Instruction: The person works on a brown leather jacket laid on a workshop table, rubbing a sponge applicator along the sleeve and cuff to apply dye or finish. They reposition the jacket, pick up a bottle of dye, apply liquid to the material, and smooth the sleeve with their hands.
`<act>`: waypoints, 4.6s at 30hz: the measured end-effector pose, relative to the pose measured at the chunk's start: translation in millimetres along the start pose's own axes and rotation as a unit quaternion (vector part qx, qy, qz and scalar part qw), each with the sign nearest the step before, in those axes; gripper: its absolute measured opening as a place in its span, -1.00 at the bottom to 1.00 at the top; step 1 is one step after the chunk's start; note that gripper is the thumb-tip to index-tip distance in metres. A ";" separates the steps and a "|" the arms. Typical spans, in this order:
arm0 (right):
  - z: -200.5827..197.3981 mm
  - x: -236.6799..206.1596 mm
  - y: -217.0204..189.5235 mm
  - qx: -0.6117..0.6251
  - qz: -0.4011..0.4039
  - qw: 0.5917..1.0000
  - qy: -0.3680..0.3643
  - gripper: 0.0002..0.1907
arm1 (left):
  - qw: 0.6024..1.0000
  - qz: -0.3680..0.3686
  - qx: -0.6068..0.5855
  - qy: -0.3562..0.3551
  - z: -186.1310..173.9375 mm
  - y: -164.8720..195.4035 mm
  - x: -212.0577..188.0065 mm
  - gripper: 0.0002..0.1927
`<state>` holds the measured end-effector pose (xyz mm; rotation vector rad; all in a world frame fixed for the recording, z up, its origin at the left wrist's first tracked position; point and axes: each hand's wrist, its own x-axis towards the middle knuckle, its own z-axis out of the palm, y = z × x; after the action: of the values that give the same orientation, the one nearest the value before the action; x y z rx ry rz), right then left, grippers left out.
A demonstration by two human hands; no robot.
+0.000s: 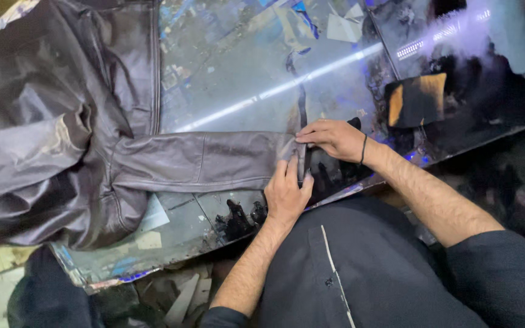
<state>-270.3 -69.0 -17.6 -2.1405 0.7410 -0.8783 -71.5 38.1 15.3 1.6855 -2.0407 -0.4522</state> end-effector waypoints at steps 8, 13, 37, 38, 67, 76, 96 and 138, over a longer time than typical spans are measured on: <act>-4.9 12.7 23.2 0.017 -0.040 0.997 -0.067 -0.65 | 0.991 -0.077 -0.026 0.104 12.8 15.5 -8.5 -0.61; -7.3 22.2 31.5 0.014 -0.070 0.994 -0.088 -0.62 | 0.990 -0.107 -0.017 0.089 15.1 18.6 -4.1 -0.60; 13.8 16.6 15.9 -0.023 -0.021 0.998 0.052 -0.70 | 0.981 0.109 0.015 0.157 10.6 -24.0 -0.6 -0.48; 15.1 17.8 16.1 -0.019 -0.016 0.998 0.052 -0.71 | 0.984 0.122 -0.003 0.130 8.1 -28.9 2.4 -0.45; -140.1 -147.3 9.1 -0.468 0.292 0.812 0.190 -0.43 | 0.984 0.172 -0.053 -0.008 -11.7 -60.7 13.8 -0.47; -191.3 -46.1 57.6 -0.471 0.145 0.822 0.286 -0.54 | 0.979 0.191 -0.073 0.026 -10.3 -65.1 13.9 -0.48; -146.6 -148.6 59.9 -0.454 0.261 0.831 0.189 -0.55 | 0.973 0.215 -0.069 -0.045 -22.1 -80.9 34.4 -0.48; -8.4 -2.6 -61.7 -0.341 -0.105 0.934 0.009 -0.56 | 0.959 0.214 -0.096 -0.160 -18.3 -88.8 48.0 0.12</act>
<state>-263.7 -33.7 33.3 -2.8716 0.9361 -0.8237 4.9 -25.9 -9.0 1.0669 -2.4163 -0.7799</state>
